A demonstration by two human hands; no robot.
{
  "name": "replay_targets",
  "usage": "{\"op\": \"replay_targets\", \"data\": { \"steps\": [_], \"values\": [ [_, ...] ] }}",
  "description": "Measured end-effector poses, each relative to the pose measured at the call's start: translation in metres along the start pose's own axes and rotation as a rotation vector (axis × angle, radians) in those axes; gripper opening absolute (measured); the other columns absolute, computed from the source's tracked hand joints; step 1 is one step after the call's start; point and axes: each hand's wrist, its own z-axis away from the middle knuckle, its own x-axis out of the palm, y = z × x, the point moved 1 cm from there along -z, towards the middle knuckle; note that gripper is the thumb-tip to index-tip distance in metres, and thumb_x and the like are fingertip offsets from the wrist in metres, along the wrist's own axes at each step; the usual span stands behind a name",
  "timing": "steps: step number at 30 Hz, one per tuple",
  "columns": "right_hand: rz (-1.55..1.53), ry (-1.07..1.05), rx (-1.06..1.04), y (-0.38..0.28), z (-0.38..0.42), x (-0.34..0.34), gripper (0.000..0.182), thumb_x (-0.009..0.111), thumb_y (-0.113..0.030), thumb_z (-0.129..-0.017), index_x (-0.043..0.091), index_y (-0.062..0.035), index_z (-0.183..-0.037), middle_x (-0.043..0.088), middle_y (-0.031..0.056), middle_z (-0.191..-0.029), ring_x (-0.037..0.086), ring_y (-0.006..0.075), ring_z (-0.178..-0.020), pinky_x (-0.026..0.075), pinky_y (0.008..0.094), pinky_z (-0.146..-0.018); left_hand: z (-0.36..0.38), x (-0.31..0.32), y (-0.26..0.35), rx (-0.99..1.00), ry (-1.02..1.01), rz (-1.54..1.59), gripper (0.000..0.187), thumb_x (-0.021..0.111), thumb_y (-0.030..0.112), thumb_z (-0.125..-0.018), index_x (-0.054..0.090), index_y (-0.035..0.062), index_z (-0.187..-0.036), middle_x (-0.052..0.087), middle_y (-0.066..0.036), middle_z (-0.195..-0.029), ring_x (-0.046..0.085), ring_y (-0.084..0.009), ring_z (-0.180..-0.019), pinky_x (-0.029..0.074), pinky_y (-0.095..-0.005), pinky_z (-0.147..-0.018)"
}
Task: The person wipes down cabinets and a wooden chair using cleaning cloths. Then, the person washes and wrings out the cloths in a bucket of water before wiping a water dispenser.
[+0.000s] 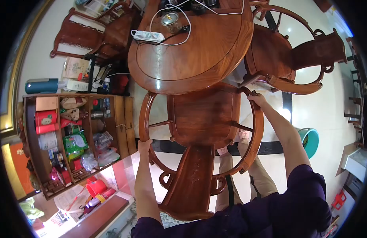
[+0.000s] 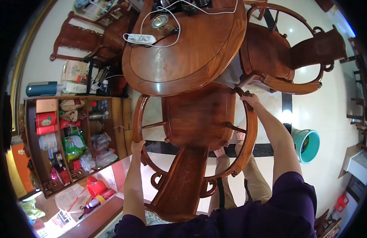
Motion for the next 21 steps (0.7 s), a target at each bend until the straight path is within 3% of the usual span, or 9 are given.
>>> {"op": "replay_targets", "data": {
  "steps": [3,7,8,10,12,15,17,19,21],
  "values": [
    [0.116,-0.015,-0.037,0.005,-0.004,-0.004,0.053,0.080,-0.039,-0.062,0.069,-0.0021,-0.099,0.068,0.0085,-0.083,0.064,0.0182,-0.073,0.050,0.0333,-0.067,-0.005,0.006,-0.010,-0.001,0.052,-0.028,0.060,0.081,0.034,-0.057,0.064,-0.0049,-0.099,0.070,-0.019,-0.093,0.070,-0.0308,-0.087,0.054,-0.0400,-0.080],
    [0.222,0.064,-0.338,0.005,0.012,-0.004,0.058,0.070,-0.053,-0.077,0.067,-0.0005,-0.102,0.068,0.0100,-0.083,0.065,0.0224,-0.078,0.049,0.0359,-0.076,-0.012,0.009,-0.009,-0.027,-0.008,-0.057,0.074,0.081,0.038,-0.056,0.059,-0.0043,-0.113,0.068,-0.020,-0.108,0.068,-0.0338,-0.095,0.053,-0.0393,-0.086],
    [0.230,-0.010,-0.168,0.000,0.030,-0.013,0.068,0.055,-0.058,-0.090,0.057,0.0023,-0.123,0.066,0.0159,-0.111,0.061,0.0257,-0.107,0.043,0.0349,-0.096,-0.014,0.008,-0.004,-0.129,-0.023,-0.310,0.099,0.080,0.049,-0.060,0.043,-0.0033,-0.136,0.050,-0.024,-0.137,0.053,-0.0358,-0.124,0.045,-0.0478,-0.100],
    [0.210,0.237,-0.181,0.052,0.048,-0.025,0.069,0.043,-0.054,-0.096,0.047,0.0007,-0.138,0.052,0.0229,-0.136,0.046,0.0328,-0.132,0.036,0.0382,-0.107,0.015,0.001,0.016,-0.088,0.160,-0.538,0.109,0.076,0.057,-0.064,0.031,-0.0020,-0.144,0.033,-0.023,-0.148,0.034,-0.0358,-0.137,0.035,-0.0564,-0.106],
    [0.242,0.229,-0.138,0.126,0.108,-0.054,0.060,0.044,-0.048,-0.097,0.051,-0.0014,-0.135,0.055,0.0232,-0.133,0.049,0.0353,-0.128,0.037,0.0393,-0.106,0.046,0.000,0.042,0.052,0.291,-0.647,0.115,0.071,0.063,-0.068,0.021,-0.0005,-0.149,0.022,-0.022,-0.155,0.019,-0.0344,-0.145,0.026,-0.0631,-0.109],
    [0.552,0.090,0.004,0.276,0.238,-0.108,0.049,0.046,-0.047,-0.096,0.066,-0.0025,-0.100,0.067,0.0237,-0.096,0.062,0.0420,-0.095,0.047,0.0499,-0.085,0.089,0.013,0.081,0.389,0.372,-0.617,0.114,0.065,0.065,-0.074,0.013,0.0009,-0.152,0.016,-0.020,-0.158,0.010,-0.0320,-0.148,0.018,-0.0668,-0.110],
    [0.484,-0.187,0.635,0.373,0.328,-0.144,0.048,0.052,-0.049,-0.093,0.070,-0.0046,-0.089,0.070,0.0176,-0.079,0.069,0.0306,-0.077,0.055,0.0460,-0.069,0.135,0.032,0.105,0.587,0.381,-0.573,0.111,0.064,0.064,-0.075,0.014,0.0008,-0.152,0.019,-0.019,-0.158,0.012,-0.0331,-0.148,0.019,-0.0647,-0.111],
    [0.180,-0.128,0.823,0.443,0.433,-0.178,0.040,0.062,-0.040,-0.089,0.069,-0.0011,-0.086,0.071,0.0140,-0.079,0.068,0.0285,-0.066,0.056,0.0423,-0.054,0.193,0.037,0.137,0.773,0.243,-0.518,0.089,0.064,0.054,-0.081,0.034,-0.0012,-0.145,0.021,-0.016,-0.158,0.016,-0.0326,-0.147,0.019,-0.0622,-0.112],
    [0.285,-0.130,0.897,0.482,0.498,-0.202,0.042,0.062,-0.040,-0.088,0.069,0.0009,-0.093,0.072,0.0147,-0.087,0.070,0.0283,-0.073,0.056,0.0437,-0.059,0.248,0.044,0.152,0.945,-0.012,-0.558,0.075,0.064,0.046,-0.085,0.046,-0.0028,-0.138,0.024,-0.015,-0.157,0.019,-0.0322,-0.146,0.019,-0.0609,-0.112]
  ]
}}
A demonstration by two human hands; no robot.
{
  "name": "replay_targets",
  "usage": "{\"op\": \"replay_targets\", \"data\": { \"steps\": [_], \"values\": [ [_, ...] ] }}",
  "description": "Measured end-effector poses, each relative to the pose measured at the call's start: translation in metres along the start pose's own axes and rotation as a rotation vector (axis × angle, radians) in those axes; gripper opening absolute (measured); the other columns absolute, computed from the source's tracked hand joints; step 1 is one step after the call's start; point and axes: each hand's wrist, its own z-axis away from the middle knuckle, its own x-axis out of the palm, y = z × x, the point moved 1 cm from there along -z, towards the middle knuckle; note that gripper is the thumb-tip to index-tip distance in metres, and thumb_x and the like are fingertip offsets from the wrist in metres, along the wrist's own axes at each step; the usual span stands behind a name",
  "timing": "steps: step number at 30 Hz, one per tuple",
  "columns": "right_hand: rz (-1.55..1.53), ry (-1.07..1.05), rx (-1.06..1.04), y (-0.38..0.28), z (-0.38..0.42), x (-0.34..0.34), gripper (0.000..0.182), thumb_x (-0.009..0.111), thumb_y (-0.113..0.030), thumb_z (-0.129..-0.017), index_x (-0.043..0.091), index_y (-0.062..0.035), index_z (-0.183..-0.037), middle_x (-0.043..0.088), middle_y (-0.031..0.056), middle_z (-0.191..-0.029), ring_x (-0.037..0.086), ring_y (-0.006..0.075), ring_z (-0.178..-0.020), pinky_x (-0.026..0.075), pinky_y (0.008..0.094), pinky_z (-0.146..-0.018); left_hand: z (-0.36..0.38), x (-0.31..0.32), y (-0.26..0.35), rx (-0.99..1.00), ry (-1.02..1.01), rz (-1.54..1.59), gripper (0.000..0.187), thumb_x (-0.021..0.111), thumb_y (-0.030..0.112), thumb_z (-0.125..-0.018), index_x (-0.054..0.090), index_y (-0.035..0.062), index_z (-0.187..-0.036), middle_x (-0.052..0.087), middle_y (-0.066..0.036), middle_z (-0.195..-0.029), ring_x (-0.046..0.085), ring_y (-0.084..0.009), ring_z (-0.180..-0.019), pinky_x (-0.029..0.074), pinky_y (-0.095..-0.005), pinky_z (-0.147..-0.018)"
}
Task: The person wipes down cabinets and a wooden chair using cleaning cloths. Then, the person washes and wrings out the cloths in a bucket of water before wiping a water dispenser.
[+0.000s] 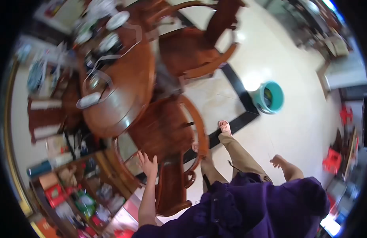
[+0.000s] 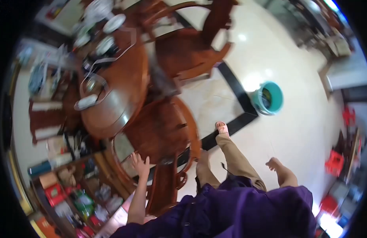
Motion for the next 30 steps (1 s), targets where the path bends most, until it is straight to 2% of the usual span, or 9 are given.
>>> {"op": "replay_targets", "data": {
  "steps": [3,7,8,9,13,16,20,25,30],
  "values": [
    [-0.158,-0.077,-0.032,0.055,-0.008,-0.006,0.036,0.056,-0.033,-0.094,0.063,-0.0003,-0.108,0.070,0.0142,-0.104,0.070,0.0286,-0.086,0.057,0.0455,-0.066,0.026,-0.017,0.068,0.132,-0.130,0.092,0.049,0.062,0.030,-0.090,0.057,-0.0033,-0.127,0.035,-0.013,-0.152,0.026,-0.0315,-0.143,0.020,-0.0584,-0.113],
    [-0.663,-0.143,-0.170,0.047,-0.044,-0.029,0.037,0.046,-0.033,-0.097,0.062,-0.0020,-0.110,0.068,0.0125,-0.111,0.069,0.0274,-0.092,0.056,0.0431,-0.067,0.066,-0.070,0.189,0.279,0.244,0.107,0.048,0.063,0.026,-0.089,0.054,-0.0010,-0.128,0.037,-0.015,-0.150,0.026,-0.0333,-0.143,0.020,-0.0569,-0.113],
    [-0.388,-0.344,-0.572,0.085,-0.157,-0.010,0.034,0.053,-0.028,-0.095,0.061,-0.0031,-0.116,0.065,0.0118,-0.119,0.067,0.0270,-0.098,0.056,0.0431,-0.073,0.076,-0.079,0.217,0.266,0.253,0.126,0.049,0.064,0.026,-0.088,0.054,-0.0008,-0.128,0.037,-0.015,-0.149,0.026,-0.0335,-0.143,0.019,-0.0567,-0.113],
    [-0.543,-0.437,-0.542,0.087,-0.177,-0.016,0.041,0.061,-0.016,-0.090,0.053,-0.0036,-0.128,0.061,0.0149,-0.126,0.066,0.0305,-0.104,0.057,0.0470,-0.078,0.087,-0.087,0.247,0.216,0.293,0.156,0.050,0.064,0.025,-0.087,0.053,-0.0007,-0.129,0.037,-0.016,-0.149,0.026,-0.0337,-0.143,0.019,-0.0565,-0.113],
    [-1.012,-0.218,-0.562,0.057,-0.168,-0.101,0.035,0.056,-0.011,-0.090,0.057,0.0036,-0.121,0.067,0.0177,-0.101,0.070,0.0317,-0.075,0.059,0.0433,-0.058,0.115,-0.077,0.385,0.199,0.502,0.333,0.045,0.068,0.015,-0.070,0.058,0.0001,-0.111,0.053,-0.020,-0.118,0.050,-0.0399,-0.113,0.039,-0.0497,-0.091],
    [-0.973,-0.212,-0.515,0.044,-0.138,-0.174,0.047,0.052,-0.032,-0.097,0.049,-0.0028,-0.134,0.063,0.0187,-0.120,0.066,0.0336,-0.103,0.058,0.0429,-0.078,0.139,-0.040,0.484,0.327,0.342,0.510,0.045,0.067,0.021,-0.075,0.056,0.0021,-0.115,0.052,-0.019,-0.123,0.052,-0.0383,-0.112,0.040,-0.0505,-0.094],
    [-0.948,-0.153,-0.617,0.072,-0.146,-0.238,0.051,0.058,-0.035,-0.094,0.049,-0.0021,-0.133,0.063,0.0205,-0.119,0.066,0.0347,-0.101,0.058,0.0440,-0.077,0.166,-0.041,0.552,0.555,0.071,0.371,0.049,0.063,0.030,-0.085,0.052,0.0062,-0.127,0.048,-0.013,-0.136,0.043,-0.0298,-0.130,0.028,-0.0535,-0.111],
    [-1.068,-0.097,-0.563,0.086,-0.185,-0.288,0.054,0.062,-0.035,-0.093,0.049,-0.0007,-0.132,0.063,0.0207,-0.117,0.066,0.0350,-0.099,0.057,0.0442,-0.076,0.129,0.007,0.571,0.517,-0.298,0.290,0.049,0.062,0.029,-0.084,0.055,0.0071,-0.127,0.052,-0.013,-0.131,0.049,-0.0324,-0.122,0.039,-0.0452,-0.102],
    [-1.198,-0.086,-0.485,0.093,-0.187,-0.315,0.054,0.063,-0.035,-0.092,0.050,0.0003,-0.131,0.064,0.0207,-0.115,0.067,0.0338,-0.096,0.059,0.0418,-0.073,0.047,0.049,0.654,0.876,-0.494,0.109,0.038,0.060,0.023,-0.082,0.058,0.0038,-0.114,0.057,-0.016,-0.113,0.058,-0.0350,-0.103,0.048,-0.0479,-0.085]
  ]
}}
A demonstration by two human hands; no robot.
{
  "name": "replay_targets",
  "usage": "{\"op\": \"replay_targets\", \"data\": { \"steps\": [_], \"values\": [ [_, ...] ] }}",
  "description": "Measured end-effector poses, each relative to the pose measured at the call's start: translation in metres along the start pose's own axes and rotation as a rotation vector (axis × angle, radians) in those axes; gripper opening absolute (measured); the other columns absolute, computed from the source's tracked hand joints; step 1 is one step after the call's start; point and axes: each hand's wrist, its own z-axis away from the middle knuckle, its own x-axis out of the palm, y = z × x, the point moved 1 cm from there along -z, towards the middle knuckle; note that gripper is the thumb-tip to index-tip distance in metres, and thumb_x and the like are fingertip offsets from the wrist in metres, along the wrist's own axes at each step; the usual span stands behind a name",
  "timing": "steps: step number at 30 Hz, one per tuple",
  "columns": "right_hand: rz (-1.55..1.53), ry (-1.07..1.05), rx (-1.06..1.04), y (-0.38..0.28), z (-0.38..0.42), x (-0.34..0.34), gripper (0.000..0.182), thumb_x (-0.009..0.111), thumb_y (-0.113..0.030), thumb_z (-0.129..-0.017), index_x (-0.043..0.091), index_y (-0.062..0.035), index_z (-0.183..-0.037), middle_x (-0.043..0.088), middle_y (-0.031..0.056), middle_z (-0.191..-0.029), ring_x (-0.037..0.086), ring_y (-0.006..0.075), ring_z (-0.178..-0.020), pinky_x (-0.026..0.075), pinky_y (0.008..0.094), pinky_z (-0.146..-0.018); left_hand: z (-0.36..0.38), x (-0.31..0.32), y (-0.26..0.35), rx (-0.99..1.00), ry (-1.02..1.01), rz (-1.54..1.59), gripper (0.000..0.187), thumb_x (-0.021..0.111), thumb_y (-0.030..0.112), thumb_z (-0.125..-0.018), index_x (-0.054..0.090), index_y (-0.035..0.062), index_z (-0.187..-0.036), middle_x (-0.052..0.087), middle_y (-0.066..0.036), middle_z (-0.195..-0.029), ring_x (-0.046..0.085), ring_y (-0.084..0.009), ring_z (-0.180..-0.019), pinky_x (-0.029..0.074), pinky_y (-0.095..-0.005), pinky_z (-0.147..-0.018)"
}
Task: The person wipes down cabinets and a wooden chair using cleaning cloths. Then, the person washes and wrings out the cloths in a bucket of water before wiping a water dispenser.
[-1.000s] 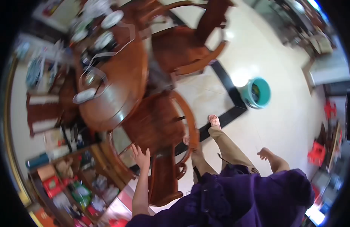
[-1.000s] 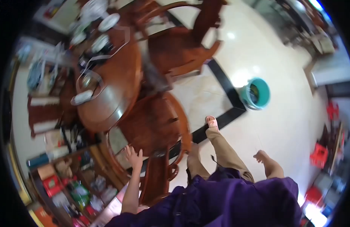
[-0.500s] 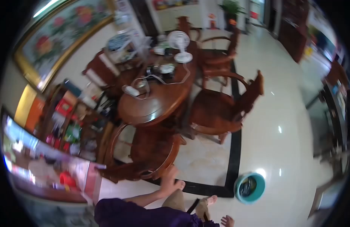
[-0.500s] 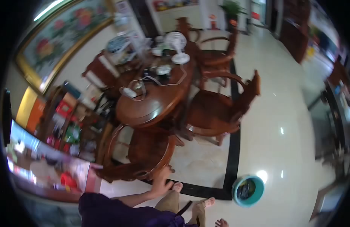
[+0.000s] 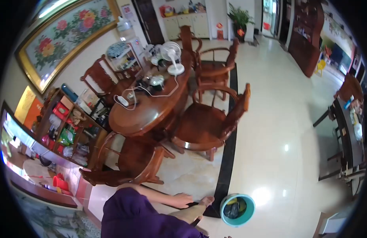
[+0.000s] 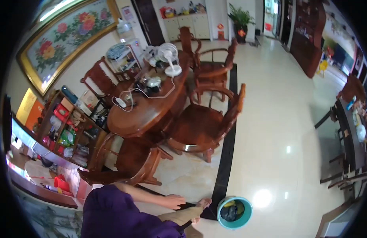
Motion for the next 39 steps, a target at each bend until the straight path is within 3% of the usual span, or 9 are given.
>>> {"op": "replay_targets", "data": {
  "steps": [9,11,18,24,28,30,36,37,39],
  "values": [
    [0.602,-0.012,-0.278,-0.036,-0.143,0.022,0.027,0.056,-0.028,-0.091,0.069,-0.0042,-0.091,0.066,0.0053,-0.069,0.061,0.0143,-0.060,0.050,0.0327,-0.057,-0.267,0.077,0.063,0.187,0.045,0.204,0.025,0.052,0.008,-0.082,0.060,-0.0012,-0.105,0.058,-0.017,-0.109,0.054,-0.0388,-0.107,0.044,-0.0500,-0.089],
    [0.820,0.067,-0.235,-0.038,-0.214,0.027,0.035,0.055,-0.027,-0.086,0.067,-0.0063,-0.111,0.069,0.0195,-0.101,0.065,0.0383,-0.097,0.050,0.0463,-0.085,-0.286,0.108,0.080,0.161,0.005,0.320,0.028,0.050,0.002,-0.084,0.059,-0.0007,-0.110,0.058,-0.017,-0.116,0.058,-0.0352,-0.105,0.048,-0.0448,-0.089],
    [1.474,0.142,-0.461,-0.050,-0.412,0.066,0.064,0.063,-0.017,-0.082,0.043,-0.0296,-0.142,0.037,0.0123,-0.149,0.046,0.0390,-0.128,0.044,0.0497,-0.100,-0.346,0.275,0.057,-0.020,0.014,0.565,0.043,0.055,0.000,-0.086,0.053,0.0030,-0.129,0.058,-0.016,-0.122,0.061,-0.0321,-0.107,0.050,-0.0399,-0.089],
    [1.256,0.165,-0.324,0.022,-0.547,0.050,0.068,0.074,-0.014,-0.072,0.050,-0.0242,-0.135,0.047,0.0180,-0.139,0.050,0.0381,-0.124,0.046,0.0461,-0.100,-0.407,0.354,0.040,-0.136,-0.015,0.577,0.054,0.056,-0.002,-0.088,0.042,0.0015,-0.140,0.056,-0.016,-0.127,0.064,-0.0238,-0.103,0.050,-0.0313,-0.086],
    [0.703,0.272,0.015,0.034,-0.533,0.053,0.038,0.063,-0.025,-0.084,0.063,-0.0049,-0.116,0.066,0.0246,-0.106,0.062,0.0401,-0.105,0.049,0.0463,-0.093,-0.450,0.389,0.030,-0.731,-0.038,1.020,0.065,0.062,0.032,-0.092,0.035,0.0047,-0.144,0.054,-0.014,-0.132,0.058,-0.0217,-0.113,0.048,-0.0328,-0.090],
    [0.385,0.415,-0.261,0.031,-0.485,0.068,0.046,0.068,-0.032,-0.082,0.063,0.0000,-0.114,0.066,0.0270,-0.099,0.064,0.0438,-0.097,0.051,0.0478,-0.083,-0.481,0.401,0.025,-1.114,-0.052,1.344,0.075,0.060,0.052,-0.091,0.034,0.0068,-0.145,0.052,-0.013,-0.134,0.055,-0.0220,-0.116,0.047,-0.0364,-0.094],
    [0.038,0.303,-0.210,-0.040,-0.319,0.111,0.040,0.070,-0.029,-0.085,0.064,-0.0001,-0.112,0.064,0.0218,-0.106,0.063,0.0343,-0.098,0.049,0.0386,-0.082,-0.551,0.473,-0.040,-0.801,-0.434,1.830,0.074,0.048,0.070,-0.088,0.053,0.0075,-0.128,0.060,-0.016,-0.120,0.058,-0.0294,-0.110,0.049,-0.0461,-0.092],
    [-0.008,0.291,-0.247,-0.047,-0.310,0.120,0.040,0.070,-0.030,-0.083,0.065,-0.0011,-0.109,0.065,0.0221,-0.102,0.064,0.0357,-0.095,0.050,0.0397,-0.081,-0.562,0.466,-0.055,-0.762,-0.824,1.812,0.062,0.049,0.062,-0.092,0.059,0.0069,-0.119,0.064,-0.016,-0.109,0.062,-0.0277,-0.101,0.052,-0.0409,-0.086],
    [0.040,0.296,-0.255,-0.050,-0.321,0.123,0.040,0.071,-0.034,-0.080,0.066,-0.0027,-0.104,0.066,0.0227,-0.096,0.064,0.0383,-0.090,0.050,0.0421,-0.079,-0.564,0.471,-0.053,-0.863,-0.658,1.823,0.059,0.048,0.057,-0.094,0.059,0.0044,-0.119,0.064,-0.016,-0.108,0.062,-0.0272,-0.100,0.052,-0.0399,-0.085]
  ]
}}
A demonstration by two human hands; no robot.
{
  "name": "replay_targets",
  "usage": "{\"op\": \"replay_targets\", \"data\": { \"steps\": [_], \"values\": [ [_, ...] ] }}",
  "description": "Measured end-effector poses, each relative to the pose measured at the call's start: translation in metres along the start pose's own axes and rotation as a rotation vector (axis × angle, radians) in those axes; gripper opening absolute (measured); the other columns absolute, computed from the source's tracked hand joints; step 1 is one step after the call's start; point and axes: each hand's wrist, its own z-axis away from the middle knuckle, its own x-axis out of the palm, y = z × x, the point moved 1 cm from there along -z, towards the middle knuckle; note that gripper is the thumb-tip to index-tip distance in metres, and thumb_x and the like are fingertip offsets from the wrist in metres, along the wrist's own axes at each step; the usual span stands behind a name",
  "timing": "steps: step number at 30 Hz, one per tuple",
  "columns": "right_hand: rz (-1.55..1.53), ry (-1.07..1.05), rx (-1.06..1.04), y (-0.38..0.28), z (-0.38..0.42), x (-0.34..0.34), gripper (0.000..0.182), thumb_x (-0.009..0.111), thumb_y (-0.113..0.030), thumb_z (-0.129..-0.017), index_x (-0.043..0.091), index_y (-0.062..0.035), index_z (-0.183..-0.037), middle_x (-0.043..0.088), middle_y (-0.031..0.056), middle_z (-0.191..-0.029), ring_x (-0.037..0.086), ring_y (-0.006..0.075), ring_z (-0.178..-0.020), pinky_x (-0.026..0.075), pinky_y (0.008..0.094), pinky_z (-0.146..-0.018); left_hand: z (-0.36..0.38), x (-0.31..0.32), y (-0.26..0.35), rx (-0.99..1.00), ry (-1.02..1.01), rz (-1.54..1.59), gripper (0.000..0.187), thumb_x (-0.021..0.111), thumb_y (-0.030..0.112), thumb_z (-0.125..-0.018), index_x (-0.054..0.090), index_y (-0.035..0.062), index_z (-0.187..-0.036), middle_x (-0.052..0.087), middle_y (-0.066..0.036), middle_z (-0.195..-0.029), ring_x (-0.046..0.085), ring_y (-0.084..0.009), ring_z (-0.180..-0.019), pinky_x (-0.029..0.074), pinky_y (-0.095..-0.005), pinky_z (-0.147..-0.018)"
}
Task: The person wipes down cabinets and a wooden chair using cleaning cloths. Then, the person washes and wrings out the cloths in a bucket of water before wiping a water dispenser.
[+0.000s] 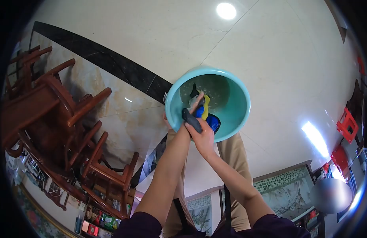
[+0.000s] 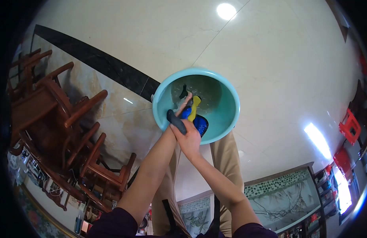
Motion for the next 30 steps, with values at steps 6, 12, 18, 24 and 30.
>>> {"op": "replay_targets", "data": {
  "steps": [6,12,18,24,30],
  "values": [
    [0.402,0.185,0.141,0.061,-0.135,0.020,0.048,0.067,-0.044,-0.074,0.069,-0.0058,-0.102,0.068,0.0230,-0.091,0.066,0.0418,-0.085,0.051,0.0485,-0.079,-0.002,0.001,-0.017,0.185,0.638,-0.122,0.051,0.046,0.042,-0.098,0.058,-0.0032,-0.116,0.064,-0.017,-0.105,0.063,-0.0258,-0.097,0.051,-0.0371,-0.082],
    [0.591,-0.280,0.078,0.165,-0.236,0.003,0.049,0.059,-0.042,-0.085,0.063,-0.0068,-0.119,0.063,0.0231,-0.115,0.061,0.0385,-0.108,0.047,0.0472,-0.093,-0.004,0.018,-0.010,0.535,1.035,-0.729,0.054,0.047,0.038,-0.098,0.053,-0.0107,-0.122,0.058,-0.028,-0.120,0.057,-0.0373,-0.113,0.047,-0.0408,-0.093],
    [0.986,-0.082,-0.192,0.260,-0.268,0.008,0.046,0.050,-0.037,-0.093,0.058,-0.0047,-0.125,0.058,0.0225,-0.126,0.057,0.0378,-0.116,0.042,0.0485,-0.099,-0.035,-0.005,0.003,0.123,1.246,-1.226,0.052,0.054,0.041,-0.095,0.056,-0.0056,-0.119,0.065,-0.027,-0.110,0.063,-0.0440,-0.099,0.051,-0.0470,-0.085],
    [0.738,-0.001,0.372,0.138,-0.173,-0.030,0.042,0.056,-0.032,-0.092,0.059,-0.0073,-0.126,0.060,0.0170,-0.120,0.057,0.0366,-0.111,0.046,0.0452,-0.091,0.013,0.021,-0.014,0.567,1.324,-1.053,0.031,0.056,0.025,-0.095,0.061,0.0010,-0.114,0.065,-0.027,-0.103,0.062,-0.0456,-0.092,0.051,-0.0480,-0.080],
    [0.162,0.296,0.046,0.054,-0.044,-0.052,0.048,0.067,-0.021,-0.089,0.054,-0.0096,-0.133,0.056,0.0065,-0.079,0.055,0.0202,-0.076,0.045,0.0314,-0.072,0.110,0.091,-0.043,0.953,1.203,-0.781,0.029,0.061,0.010,-0.091,0.062,-0.0019,-0.117,0.067,-0.021,-0.107,0.065,-0.0335,-0.099,0.049,-0.0380,-0.088]
  ]
}}
